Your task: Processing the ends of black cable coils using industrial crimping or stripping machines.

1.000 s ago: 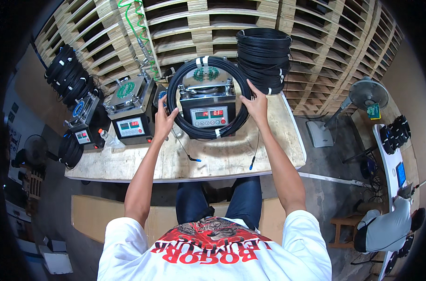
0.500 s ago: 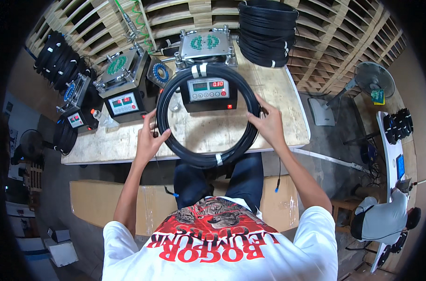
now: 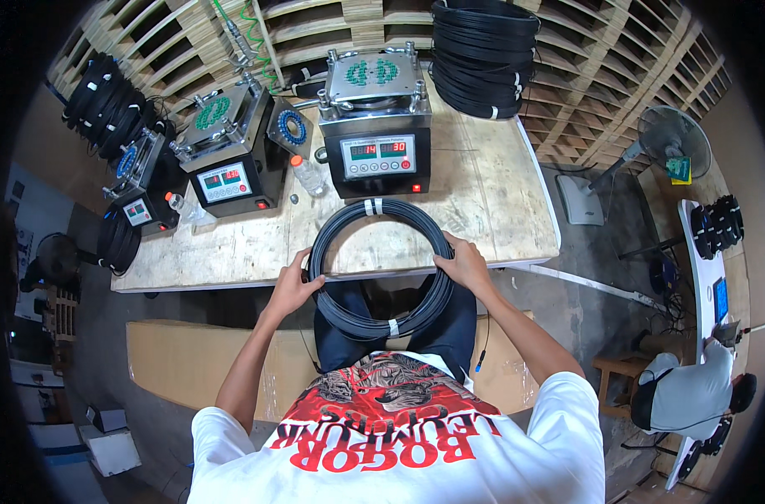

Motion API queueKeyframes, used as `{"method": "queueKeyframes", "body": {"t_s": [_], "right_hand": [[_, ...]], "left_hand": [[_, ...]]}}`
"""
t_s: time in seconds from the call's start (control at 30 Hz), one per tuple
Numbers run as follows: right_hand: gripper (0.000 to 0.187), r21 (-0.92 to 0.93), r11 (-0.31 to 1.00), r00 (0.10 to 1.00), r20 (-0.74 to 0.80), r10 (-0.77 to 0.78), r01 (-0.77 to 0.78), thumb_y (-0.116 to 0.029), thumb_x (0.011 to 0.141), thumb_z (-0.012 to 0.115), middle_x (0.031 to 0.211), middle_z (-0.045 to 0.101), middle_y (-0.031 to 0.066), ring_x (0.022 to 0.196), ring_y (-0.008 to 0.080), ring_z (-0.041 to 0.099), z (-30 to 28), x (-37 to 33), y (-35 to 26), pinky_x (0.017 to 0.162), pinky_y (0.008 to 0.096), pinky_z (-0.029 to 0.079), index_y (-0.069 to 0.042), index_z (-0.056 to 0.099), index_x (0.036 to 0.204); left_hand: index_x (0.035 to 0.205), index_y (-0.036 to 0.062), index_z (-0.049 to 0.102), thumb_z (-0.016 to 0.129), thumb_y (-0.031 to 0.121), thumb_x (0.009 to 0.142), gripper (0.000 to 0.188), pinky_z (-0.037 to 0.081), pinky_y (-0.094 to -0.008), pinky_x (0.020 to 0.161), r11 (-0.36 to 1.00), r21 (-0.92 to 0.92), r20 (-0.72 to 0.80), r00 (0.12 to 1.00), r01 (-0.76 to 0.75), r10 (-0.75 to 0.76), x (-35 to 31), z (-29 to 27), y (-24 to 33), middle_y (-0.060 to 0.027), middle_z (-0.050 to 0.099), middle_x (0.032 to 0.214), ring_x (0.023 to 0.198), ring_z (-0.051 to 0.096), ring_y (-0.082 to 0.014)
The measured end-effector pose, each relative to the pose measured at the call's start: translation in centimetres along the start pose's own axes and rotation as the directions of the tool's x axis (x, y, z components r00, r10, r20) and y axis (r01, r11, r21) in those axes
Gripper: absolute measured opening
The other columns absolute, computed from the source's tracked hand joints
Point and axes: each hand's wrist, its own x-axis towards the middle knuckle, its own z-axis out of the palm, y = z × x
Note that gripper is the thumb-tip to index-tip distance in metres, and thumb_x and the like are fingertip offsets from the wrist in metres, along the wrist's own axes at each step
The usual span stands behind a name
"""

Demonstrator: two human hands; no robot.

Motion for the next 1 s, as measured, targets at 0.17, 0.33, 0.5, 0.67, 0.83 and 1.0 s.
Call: {"method": "queueKeyframes", "body": {"t_s": [0.17,0.33,0.5,0.67,0.83,1.0], "right_hand": [[0.065,-0.208,0.977,0.998,0.035,0.048,-0.040,-0.031,0.082,0.072,0.099,0.070,0.0245,0.093,0.0404,0.069,0.0,1.0,0.0,0.081,0.0461,0.054,-0.011,0.054,0.141],[0.074,-0.324,0.946,0.998,0.051,0.047,-0.028,-0.046,0.084,0.071,0.116,0.061,0.0298,0.102,0.0453,0.065,-1.2,1.5,-0.9,0.084,0.0493,0.053,-0.009,0.050,0.144],[0.080,-0.249,0.969,0.995,0.097,0.035,-0.010,-0.059,0.088,0.064,0.113,0.062,0.0317,0.106,0.0454,0.064,-2.4,3.8,2.0,0.090,0.0476,0.051,-0.009,0.046,0.148],[0.071,-0.224,0.970,0.995,0.006,-0.097,0.096,-0.054,0.092,0.064,0.118,0.063,0.0344,0.105,0.0402,0.065,-4.8,9.2,1.7,0.096,0.0427,0.049,-0.006,0.052,0.143],[0.044,-0.121,0.921,0.903,-0.184,-0.388,0.371,-0.034,0.096,0.064,0.095,0.072,0.0226,0.079,0.0239,0.070,-12.2,19.2,-0.5,0.073,0.0349,0.057,-0.003,0.065,0.128],[0.039,0.285,0.934,0.973,-0.139,-0.185,0.218,-0.029,0.098,0.060,0.077,0.066,0.0055,0.057,0.0112,0.064,-14.9,27.2,-11.1,0.048,0.0260,0.052,0.004,0.067,0.118]], "left_hand": [[0.139,-0.0030,0.047,0.077,0.024,0.081,0.070,0.051,-0.0425,0.063,0.999,0.047,-0.049,0.999,-0.012,0.014,1.6,0.6,-0.4,-0.0213,0.060,0.059,0.060,0.066,-0.0357],[0.142,0.0019,0.050,0.072,0.060,0.082,0.086,0.052,-0.0508,0.091,0.960,0.239,0.065,0.984,0.147,-0.167,2.9,-0.7,-1.1,-0.0324,0.054,0.128,0.108,0.062,-0.0490],[0.140,0.0020,0.052,0.062,0.070,0.085,0.089,0.051,-0.0490,0.094,0.940,0.321,0.111,0.981,0.119,-0.162,4.2,-1.7,-2.6,-0.0320,0.061,0.121,0.111,0.063,-0.0450],[0.134,-0.0008,0.059,0.057,0.073,0.086,0.088,0.050,-0.0473,0.095,0.921,0.389,0.158,0.984,0.010,-0.077,7.5,-6.8,-4.0,-0.0280,0.069,0.110,0.109,0.066,-0.0413],[0.127,-0.0038,0.062,0.059,0.040,0.100,0.052,0.054,-0.0368,0.079,0.987,0.065,0.048,0.988,-0.147,0.144,15.4,-12.0,8.3,-0.0200,0.073,0.096,0.087,0.071,-0.0264],[0.129,-0.0029,0.061,0.056,0.039,0.102,0.050,0.054,-0.0315,0.072,0.934,-0.105,-0.141,0.935,-0.341,0.325,24.3,-15.0,13.3,-0.0135,0.071,0.091,0.078,0.066,-0.0150]]}}
